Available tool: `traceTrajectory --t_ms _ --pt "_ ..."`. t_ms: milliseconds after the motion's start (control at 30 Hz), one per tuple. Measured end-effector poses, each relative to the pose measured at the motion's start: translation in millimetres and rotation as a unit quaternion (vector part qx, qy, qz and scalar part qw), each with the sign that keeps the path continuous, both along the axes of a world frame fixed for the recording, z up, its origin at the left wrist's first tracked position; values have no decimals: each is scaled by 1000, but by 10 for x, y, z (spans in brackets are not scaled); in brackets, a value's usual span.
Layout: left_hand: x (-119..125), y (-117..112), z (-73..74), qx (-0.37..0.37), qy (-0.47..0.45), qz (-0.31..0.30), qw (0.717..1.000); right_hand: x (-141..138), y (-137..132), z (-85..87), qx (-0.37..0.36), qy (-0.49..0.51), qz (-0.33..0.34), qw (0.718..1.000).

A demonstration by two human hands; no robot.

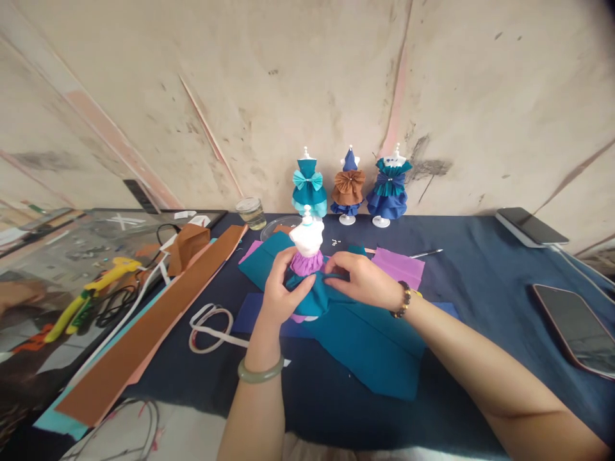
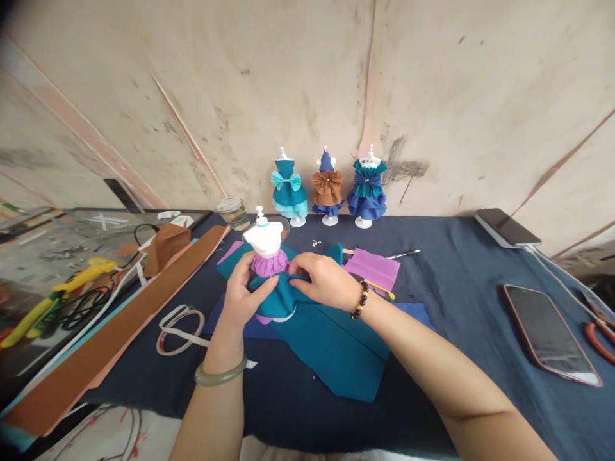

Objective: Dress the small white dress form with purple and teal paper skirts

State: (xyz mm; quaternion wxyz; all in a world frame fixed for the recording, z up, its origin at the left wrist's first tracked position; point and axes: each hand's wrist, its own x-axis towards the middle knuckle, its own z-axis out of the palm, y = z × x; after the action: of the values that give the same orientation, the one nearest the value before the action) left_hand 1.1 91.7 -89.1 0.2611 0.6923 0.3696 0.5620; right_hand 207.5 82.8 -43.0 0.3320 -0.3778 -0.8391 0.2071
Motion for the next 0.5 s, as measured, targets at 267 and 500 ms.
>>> traceTrajectory --t_ms 267,500 --pt "-15 -2 0 -7 0 2 1000 2 -12 -1 8 16 20 1000" --pt "27 -8 -19 -8 -17 29 999 -2 -7 -53 86 -6 50 995"
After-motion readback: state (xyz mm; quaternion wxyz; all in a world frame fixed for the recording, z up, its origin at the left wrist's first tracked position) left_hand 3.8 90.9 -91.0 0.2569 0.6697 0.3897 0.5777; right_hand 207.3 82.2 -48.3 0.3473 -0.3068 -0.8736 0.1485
